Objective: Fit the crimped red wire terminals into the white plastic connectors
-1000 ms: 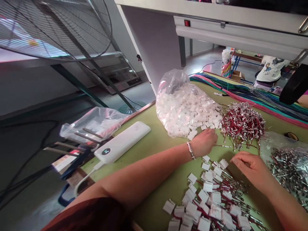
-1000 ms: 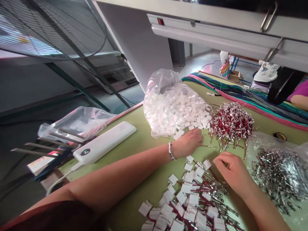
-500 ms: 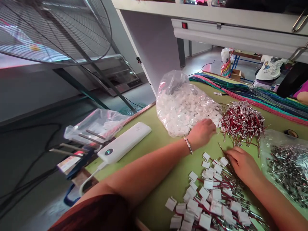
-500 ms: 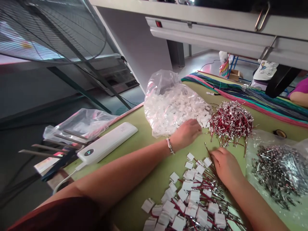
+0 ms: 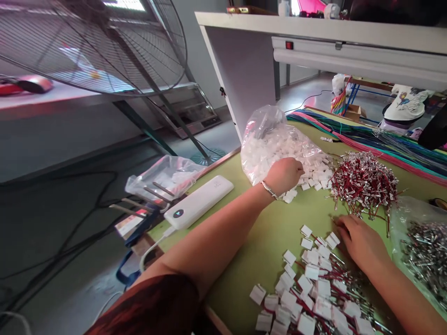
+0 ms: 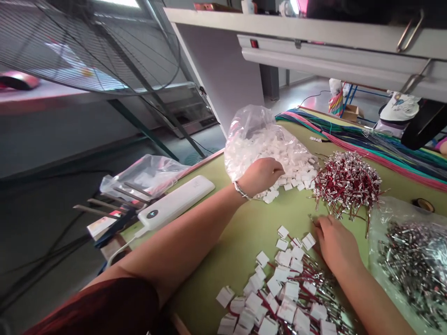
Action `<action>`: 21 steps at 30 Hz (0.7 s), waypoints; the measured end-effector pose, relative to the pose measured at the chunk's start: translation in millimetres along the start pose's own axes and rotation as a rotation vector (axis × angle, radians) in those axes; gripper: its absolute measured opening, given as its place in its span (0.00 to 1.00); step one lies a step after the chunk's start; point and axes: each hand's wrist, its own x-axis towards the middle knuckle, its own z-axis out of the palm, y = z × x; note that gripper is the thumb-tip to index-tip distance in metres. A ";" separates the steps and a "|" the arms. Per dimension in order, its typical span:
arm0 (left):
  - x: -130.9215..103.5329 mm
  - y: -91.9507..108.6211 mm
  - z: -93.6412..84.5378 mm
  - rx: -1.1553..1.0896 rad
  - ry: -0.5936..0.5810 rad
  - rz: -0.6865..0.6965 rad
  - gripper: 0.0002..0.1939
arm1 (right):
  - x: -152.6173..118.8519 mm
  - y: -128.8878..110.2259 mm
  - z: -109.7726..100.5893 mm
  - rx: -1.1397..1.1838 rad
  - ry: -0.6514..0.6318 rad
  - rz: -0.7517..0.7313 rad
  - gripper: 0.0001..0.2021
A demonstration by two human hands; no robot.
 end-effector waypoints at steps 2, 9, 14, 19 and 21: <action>-2.6 2.3 5.7 -0.009 -0.049 0.042 0.10 | -0.7 3.3 0.8 -0.063 0.027 -0.007 0.09; -12.8 10.4 48.8 0.184 -0.011 0.173 0.08 | -7.0 13.1 -3.4 -0.010 0.075 0.155 0.07; -10.3 3.9 53.6 0.150 -0.016 0.166 0.09 | -6.1 16.3 -6.6 0.435 0.031 0.217 0.06; -12.3 15.6 42.2 -0.044 -0.001 0.267 0.11 | -4.9 15.0 -13.3 0.663 0.059 0.271 0.10; -18.4 27.9 38.2 -0.315 -0.055 0.255 0.10 | -6.7 14.4 -16.2 0.666 0.091 0.281 0.12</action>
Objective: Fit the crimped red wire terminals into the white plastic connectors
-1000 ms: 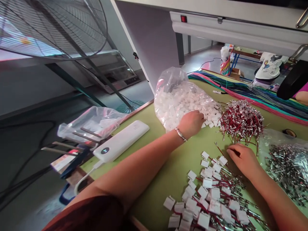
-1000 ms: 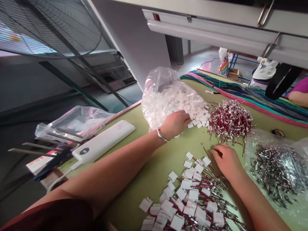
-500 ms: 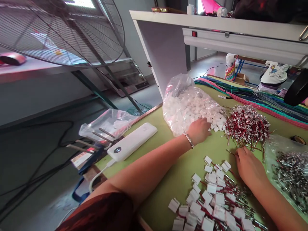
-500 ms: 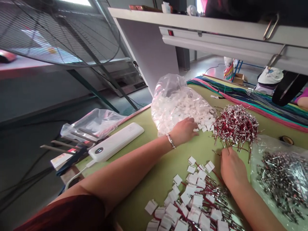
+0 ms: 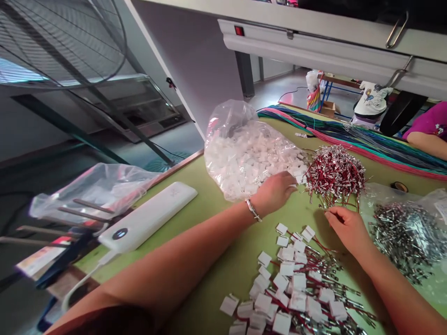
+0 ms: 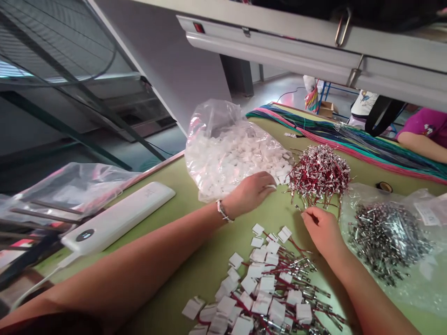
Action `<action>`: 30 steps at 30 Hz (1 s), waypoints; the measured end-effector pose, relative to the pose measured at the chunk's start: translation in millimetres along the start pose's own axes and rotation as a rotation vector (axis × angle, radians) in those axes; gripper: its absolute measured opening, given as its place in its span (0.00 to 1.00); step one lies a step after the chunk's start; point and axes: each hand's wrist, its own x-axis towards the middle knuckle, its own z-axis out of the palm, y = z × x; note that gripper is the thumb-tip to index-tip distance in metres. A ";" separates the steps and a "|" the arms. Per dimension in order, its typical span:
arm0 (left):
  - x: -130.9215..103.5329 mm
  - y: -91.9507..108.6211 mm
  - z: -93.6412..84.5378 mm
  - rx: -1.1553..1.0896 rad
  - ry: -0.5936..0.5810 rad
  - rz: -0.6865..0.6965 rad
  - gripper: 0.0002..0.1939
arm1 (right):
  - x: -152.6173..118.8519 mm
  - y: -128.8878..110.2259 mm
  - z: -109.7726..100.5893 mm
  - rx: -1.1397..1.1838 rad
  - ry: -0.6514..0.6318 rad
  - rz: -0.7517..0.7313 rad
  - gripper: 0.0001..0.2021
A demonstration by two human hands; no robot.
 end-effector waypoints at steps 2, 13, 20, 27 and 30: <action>-4.3 13.6 4.3 -0.367 -0.118 -0.129 0.11 | -2.4 -1.3 -1.3 -0.026 0.030 -0.046 0.12; -19.0 27.6 29.3 -1.340 -0.396 -0.374 0.12 | -10.6 -6.8 -1.7 -0.370 0.167 -0.427 0.09; -17.4 24.5 27.3 -1.380 -0.445 -0.429 0.09 | -9.6 -5.7 -2.5 -0.543 0.286 -0.632 0.11; -18.3 31.0 26.1 -1.302 -0.455 -0.446 0.11 | -12.0 -9.6 1.6 -0.762 0.308 -0.728 0.15; -20.0 34.3 23.7 -1.179 -0.452 -0.393 0.11 | -13.7 -9.3 5.0 -0.752 0.239 -0.733 0.15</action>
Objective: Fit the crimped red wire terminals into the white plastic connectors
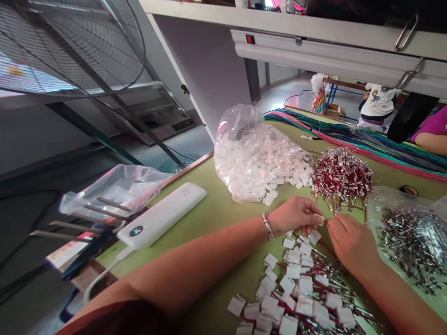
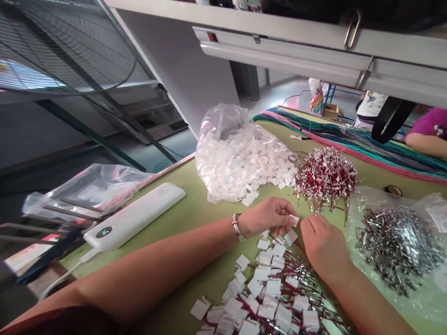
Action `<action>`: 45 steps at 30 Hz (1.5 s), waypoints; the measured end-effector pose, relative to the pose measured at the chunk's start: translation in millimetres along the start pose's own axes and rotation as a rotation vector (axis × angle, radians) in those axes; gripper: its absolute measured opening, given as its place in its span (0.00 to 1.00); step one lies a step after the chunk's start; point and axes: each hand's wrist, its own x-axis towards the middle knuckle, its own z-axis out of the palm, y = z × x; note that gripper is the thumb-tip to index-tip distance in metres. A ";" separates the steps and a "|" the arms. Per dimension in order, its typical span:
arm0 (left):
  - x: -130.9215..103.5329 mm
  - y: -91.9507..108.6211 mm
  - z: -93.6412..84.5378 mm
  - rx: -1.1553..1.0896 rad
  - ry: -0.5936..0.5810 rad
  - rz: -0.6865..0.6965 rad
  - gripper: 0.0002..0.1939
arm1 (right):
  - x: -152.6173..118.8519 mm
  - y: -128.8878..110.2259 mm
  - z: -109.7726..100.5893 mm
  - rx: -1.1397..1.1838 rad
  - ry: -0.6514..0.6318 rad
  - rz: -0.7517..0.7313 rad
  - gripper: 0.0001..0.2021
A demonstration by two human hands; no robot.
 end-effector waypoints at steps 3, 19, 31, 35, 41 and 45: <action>-2.2 -0.4 -0.2 0.073 -0.026 -0.023 0.10 | -2.3 -3.0 2.3 0.121 -0.043 -0.010 0.14; 20.1 2.0 -73.1 1.609 0.356 0.576 0.20 | 2.2 -19.1 -4.2 0.689 -0.490 0.159 0.11; 22.3 -14.4 -56.2 1.692 0.408 0.592 0.11 | -4.3 104.9 -47.0 0.053 -0.302 0.681 0.13; 21.7 -14.7 -52.0 1.621 0.353 0.616 0.14 | -12.0 127.0 -64.2 -0.068 -0.554 0.744 0.09; 22.6 -13.8 -45.6 1.566 0.316 0.617 0.12 | -22.4 131.3 -50.1 -0.079 -0.637 0.674 0.06; 22.5 -12.3 -41.9 1.489 0.312 0.613 0.09 | -14.5 116.3 -29.0 -0.035 -0.493 0.583 0.06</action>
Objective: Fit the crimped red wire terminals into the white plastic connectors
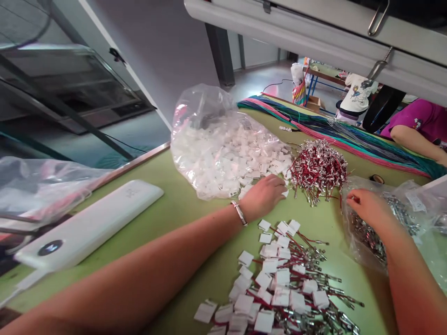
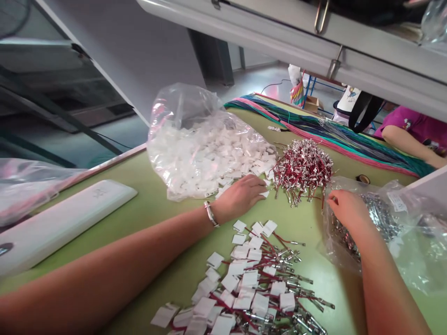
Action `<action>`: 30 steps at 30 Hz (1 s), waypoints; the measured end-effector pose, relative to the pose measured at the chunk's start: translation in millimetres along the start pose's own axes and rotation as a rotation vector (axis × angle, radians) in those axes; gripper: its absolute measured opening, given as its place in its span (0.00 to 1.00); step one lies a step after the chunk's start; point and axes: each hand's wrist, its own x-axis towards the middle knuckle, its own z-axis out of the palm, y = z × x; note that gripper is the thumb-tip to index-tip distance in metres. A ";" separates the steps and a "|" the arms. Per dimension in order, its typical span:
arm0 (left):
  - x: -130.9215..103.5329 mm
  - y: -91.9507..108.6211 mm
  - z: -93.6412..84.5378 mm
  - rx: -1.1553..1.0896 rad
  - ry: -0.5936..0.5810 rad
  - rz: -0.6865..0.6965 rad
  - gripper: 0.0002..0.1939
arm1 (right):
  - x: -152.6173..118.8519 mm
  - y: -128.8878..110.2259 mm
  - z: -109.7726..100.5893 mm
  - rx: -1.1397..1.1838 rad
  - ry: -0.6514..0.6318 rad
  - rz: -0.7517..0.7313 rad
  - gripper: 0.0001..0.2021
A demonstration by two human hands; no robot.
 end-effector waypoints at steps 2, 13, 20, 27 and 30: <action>0.7 1.8 -0.7 -0.033 -0.016 -0.015 0.08 | 2.9 -16.7 9.1 0.029 0.063 -0.049 0.07; 2.3 3.5 5.4 -0.257 0.011 -0.152 0.06 | 2.8 -51.7 34.7 0.133 0.170 -0.238 0.10; 0.9 6.3 -2.5 -0.347 0.121 -0.187 0.06 | -5.6 -66.3 26.6 0.638 0.073 -0.132 0.09; 2.3 18.9 -0.9 -0.965 0.031 -0.417 0.08 | -12.0 -77.3 20.4 1.324 -0.116 0.088 0.13; 3.3 22.7 -2.8 -1.181 -0.013 -0.538 0.09 | -15.7 -80.0 16.8 1.497 -0.105 0.085 0.09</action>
